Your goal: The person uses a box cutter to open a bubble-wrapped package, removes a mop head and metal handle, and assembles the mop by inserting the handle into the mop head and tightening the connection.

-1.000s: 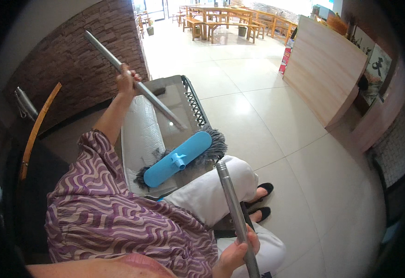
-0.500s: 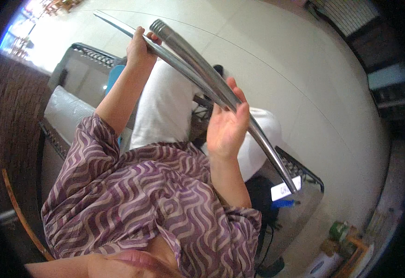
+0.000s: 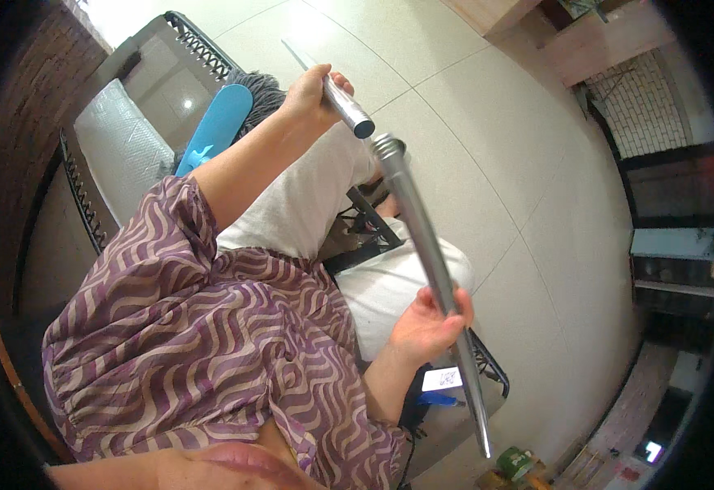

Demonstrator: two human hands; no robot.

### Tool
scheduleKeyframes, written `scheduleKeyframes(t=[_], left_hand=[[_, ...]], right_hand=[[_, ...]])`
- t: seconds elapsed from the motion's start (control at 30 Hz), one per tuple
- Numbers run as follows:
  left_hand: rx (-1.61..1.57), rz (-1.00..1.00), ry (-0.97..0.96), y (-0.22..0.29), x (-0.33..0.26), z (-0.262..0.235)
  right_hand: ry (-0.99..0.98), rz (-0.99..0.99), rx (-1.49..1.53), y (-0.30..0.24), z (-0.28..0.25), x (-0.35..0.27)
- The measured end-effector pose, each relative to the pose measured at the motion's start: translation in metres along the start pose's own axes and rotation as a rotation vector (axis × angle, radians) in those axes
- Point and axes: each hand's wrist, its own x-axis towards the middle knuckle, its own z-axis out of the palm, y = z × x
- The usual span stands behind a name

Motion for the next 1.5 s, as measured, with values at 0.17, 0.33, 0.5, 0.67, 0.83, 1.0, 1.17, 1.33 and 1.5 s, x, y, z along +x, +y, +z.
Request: scheduleKeyframes(t=[0.17,0.33,0.5,0.67,0.83,1.0,1.17,1.33,1.5], left_hand=[[-0.011,0.007,0.012,0.011,0.002,-0.007],[0.041,0.050,-0.034,0.010,0.000,-0.008],[0.123,0.090,-0.067,0.012,-0.011,-0.003],[0.191,0.188,-0.113,0.019,-0.019,-0.005],[0.271,0.306,-0.228,0.023,-0.020,-0.006],[0.286,0.293,-0.188,0.023,-0.018,-0.004],[0.313,0.303,-0.130,0.021,-0.027,-0.003],[0.544,0.295,-0.292,0.022,-0.022,-0.009],[1.214,0.503,-0.389,0.059,-0.045,-0.011]], right_hand=[[-0.051,-0.104,-0.146,-0.002,0.011,-0.008],[-0.081,-0.101,-0.188,0.001,0.010,-0.006],[-0.085,-0.095,-0.169,0.002,0.004,-0.007],[-0.139,-0.098,-0.176,-0.002,0.000,-0.010],[-0.289,-0.160,-0.227,-0.006,0.001,-0.009],[-0.307,-0.169,-0.235,-0.003,0.000,-0.007],[-0.236,-0.074,-0.130,0.000,-0.007,-0.005],[-0.139,-0.103,-0.097,-0.016,-0.022,-0.001],[0.012,-0.041,0.081,-0.029,-0.024,0.015]])
